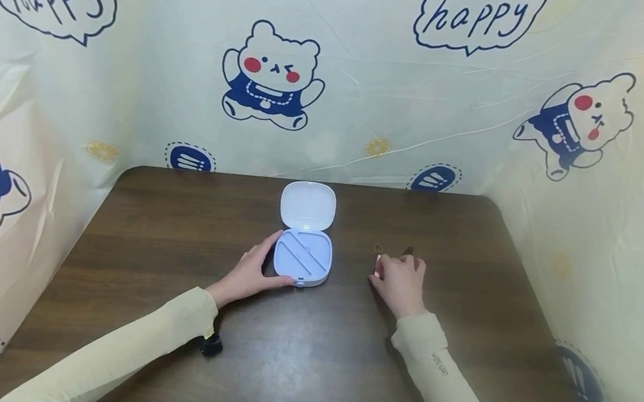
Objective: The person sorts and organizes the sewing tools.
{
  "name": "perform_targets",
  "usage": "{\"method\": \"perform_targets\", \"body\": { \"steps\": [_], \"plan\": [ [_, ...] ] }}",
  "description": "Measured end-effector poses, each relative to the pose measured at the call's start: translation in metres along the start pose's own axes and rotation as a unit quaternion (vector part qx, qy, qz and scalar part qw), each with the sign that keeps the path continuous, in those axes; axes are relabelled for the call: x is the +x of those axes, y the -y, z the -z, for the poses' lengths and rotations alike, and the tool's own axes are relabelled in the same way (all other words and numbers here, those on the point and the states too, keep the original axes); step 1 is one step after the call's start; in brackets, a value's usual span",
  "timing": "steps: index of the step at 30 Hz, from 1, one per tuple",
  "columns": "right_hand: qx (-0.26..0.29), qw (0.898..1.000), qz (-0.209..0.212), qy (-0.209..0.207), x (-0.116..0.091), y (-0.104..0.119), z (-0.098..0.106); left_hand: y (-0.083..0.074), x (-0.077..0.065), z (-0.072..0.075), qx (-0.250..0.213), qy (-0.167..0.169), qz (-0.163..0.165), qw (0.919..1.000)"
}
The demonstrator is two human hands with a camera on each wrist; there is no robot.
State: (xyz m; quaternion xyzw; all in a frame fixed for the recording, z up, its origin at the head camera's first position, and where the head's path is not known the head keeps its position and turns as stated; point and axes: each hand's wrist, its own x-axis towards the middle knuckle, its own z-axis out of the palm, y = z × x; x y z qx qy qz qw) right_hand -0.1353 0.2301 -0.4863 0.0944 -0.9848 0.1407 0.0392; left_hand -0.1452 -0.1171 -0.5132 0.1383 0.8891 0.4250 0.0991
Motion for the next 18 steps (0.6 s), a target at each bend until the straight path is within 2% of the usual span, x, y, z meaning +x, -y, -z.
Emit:
{"method": "perform_targets", "body": {
  "steps": [6, 18],
  "plan": [
    [-0.003, 1.000, 0.006, -0.014, -0.0039, 0.0019, 0.0022, 0.0017, 0.0004, -0.0012, 0.002, -0.003, -0.005, 1.0000],
    [0.041, 0.999, 0.005, -0.029, -0.0047, 0.0068, -0.0006, 0.0013, -0.0003, -0.0008, 0.000, -0.006, -0.007, 1.0000]
  ]
}}
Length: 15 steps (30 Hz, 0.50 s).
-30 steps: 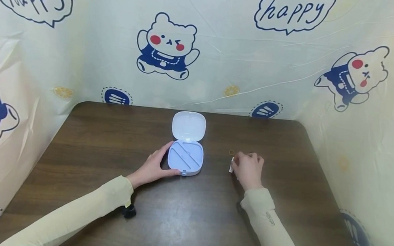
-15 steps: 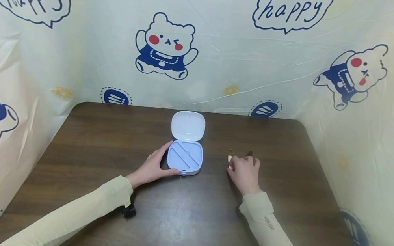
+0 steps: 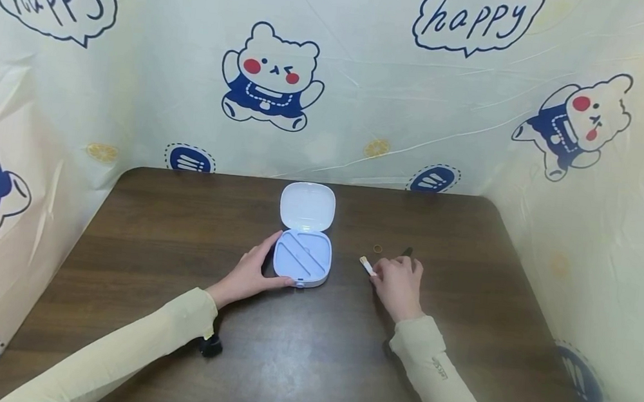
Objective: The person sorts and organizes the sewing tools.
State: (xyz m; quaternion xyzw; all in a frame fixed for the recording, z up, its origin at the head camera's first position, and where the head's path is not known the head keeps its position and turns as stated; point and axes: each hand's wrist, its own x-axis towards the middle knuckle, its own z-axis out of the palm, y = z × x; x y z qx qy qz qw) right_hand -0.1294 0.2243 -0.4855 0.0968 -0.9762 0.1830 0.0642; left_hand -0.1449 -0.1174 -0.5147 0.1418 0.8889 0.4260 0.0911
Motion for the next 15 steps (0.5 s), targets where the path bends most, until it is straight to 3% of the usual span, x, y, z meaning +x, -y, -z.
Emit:
{"method": "perform_targets", "body": {
  "steps": [15],
  "plan": [
    [0.030, 0.999, 0.025, -0.026, 0.002, 0.021, 0.002, 0.001, 0.001, -0.001, 0.003, 0.004, 0.007, 1.0000]
  ]
}}
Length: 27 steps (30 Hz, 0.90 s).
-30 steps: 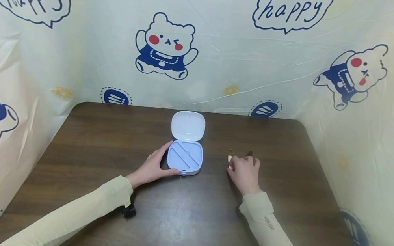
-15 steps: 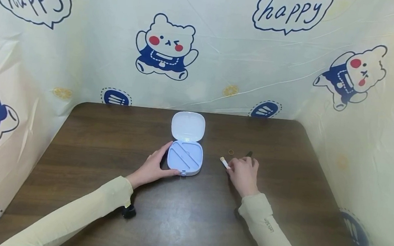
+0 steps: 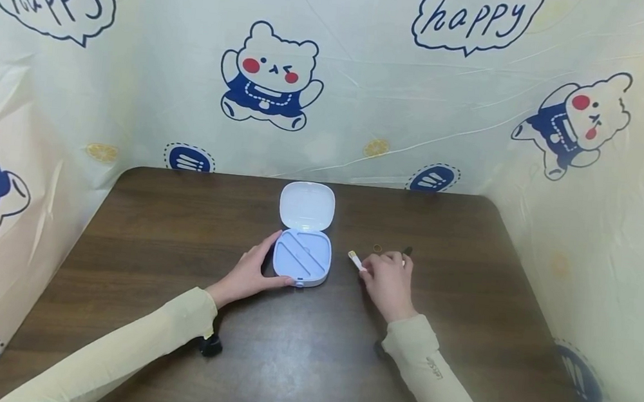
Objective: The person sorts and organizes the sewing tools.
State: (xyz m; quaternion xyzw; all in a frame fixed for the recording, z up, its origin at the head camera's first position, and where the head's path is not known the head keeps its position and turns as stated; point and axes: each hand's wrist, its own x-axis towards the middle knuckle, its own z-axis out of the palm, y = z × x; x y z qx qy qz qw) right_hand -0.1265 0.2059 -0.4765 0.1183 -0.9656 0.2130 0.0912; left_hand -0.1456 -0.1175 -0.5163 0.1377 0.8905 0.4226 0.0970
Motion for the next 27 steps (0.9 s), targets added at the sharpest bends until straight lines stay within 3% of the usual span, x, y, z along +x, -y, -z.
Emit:
{"method": "perform_targets", "body": {
  "steps": [27],
  "plan": [
    [-0.006, 0.998, 0.054, -0.011, 0.015, 0.045, 0.003, -0.002, 0.000, 0.002, -0.004, 0.008, 0.009, 0.9999]
  ]
}}
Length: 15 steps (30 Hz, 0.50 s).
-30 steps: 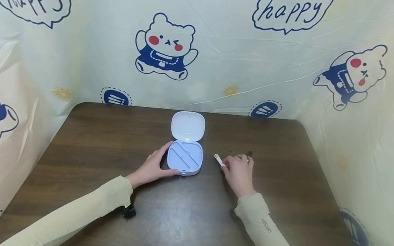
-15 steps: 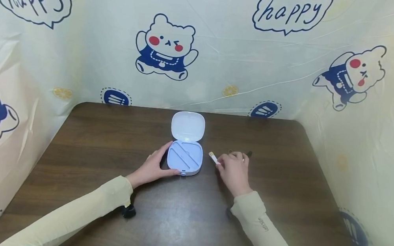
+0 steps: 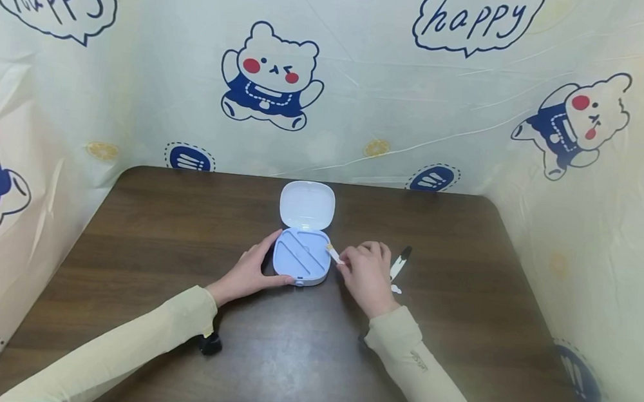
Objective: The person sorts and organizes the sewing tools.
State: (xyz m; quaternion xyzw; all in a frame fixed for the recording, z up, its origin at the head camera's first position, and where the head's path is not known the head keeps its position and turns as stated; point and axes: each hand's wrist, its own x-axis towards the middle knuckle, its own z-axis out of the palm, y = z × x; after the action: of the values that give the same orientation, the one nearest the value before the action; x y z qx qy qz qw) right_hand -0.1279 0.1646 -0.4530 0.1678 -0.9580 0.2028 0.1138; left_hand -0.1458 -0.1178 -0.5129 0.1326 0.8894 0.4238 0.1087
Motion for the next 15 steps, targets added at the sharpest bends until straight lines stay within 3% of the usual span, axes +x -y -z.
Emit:
{"method": "perform_targets", "body": {
  "steps": [15],
  "plan": [
    [0.006, 0.999, 0.040, 0.002, 0.009, 0.028, -0.012, 0.000, 0.000, 0.001, 0.005, 0.007, 0.013, 0.9999]
  ]
}}
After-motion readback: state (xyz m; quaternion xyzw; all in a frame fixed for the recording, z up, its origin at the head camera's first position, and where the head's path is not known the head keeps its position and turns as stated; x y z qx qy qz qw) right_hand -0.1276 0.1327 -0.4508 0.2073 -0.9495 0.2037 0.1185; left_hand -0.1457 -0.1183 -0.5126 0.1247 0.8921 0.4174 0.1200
